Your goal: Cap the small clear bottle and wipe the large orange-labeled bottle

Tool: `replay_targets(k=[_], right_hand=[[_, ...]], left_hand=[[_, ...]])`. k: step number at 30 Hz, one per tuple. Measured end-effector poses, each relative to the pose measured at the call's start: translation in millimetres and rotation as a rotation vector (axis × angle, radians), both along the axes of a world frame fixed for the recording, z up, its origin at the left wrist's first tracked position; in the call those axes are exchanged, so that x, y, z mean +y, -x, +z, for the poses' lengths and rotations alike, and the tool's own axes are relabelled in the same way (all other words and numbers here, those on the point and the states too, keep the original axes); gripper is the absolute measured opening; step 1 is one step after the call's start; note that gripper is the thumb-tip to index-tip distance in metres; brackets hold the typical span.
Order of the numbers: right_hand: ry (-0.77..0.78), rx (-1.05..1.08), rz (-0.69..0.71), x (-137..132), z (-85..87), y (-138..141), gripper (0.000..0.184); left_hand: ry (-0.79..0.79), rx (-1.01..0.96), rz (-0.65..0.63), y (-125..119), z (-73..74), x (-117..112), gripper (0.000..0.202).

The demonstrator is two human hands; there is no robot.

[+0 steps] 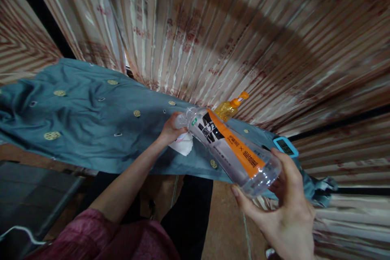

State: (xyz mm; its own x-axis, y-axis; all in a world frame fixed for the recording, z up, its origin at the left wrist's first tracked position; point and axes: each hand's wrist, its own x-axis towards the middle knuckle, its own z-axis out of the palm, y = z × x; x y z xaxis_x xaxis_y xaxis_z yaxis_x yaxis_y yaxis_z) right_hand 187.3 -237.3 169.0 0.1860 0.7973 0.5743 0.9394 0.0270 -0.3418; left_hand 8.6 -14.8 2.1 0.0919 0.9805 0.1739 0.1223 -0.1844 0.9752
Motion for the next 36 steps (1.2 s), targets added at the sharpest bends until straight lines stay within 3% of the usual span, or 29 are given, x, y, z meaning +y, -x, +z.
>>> replay_targets(k=[27, 36], right_hand=[[0.000, 0.080, 0.059, 1.4, 1.5, -0.8, 0.091], [0.029, 0.082, -0.022, 0.6, 2.3, -1.6, 0.095]], left_hand=[[-0.018, -0.006, -0.012, -0.4, -1.2, 0.5, 0.049], [0.000, 0.018, -0.010, 1.0, 2.9, -1.5, 0.048]])
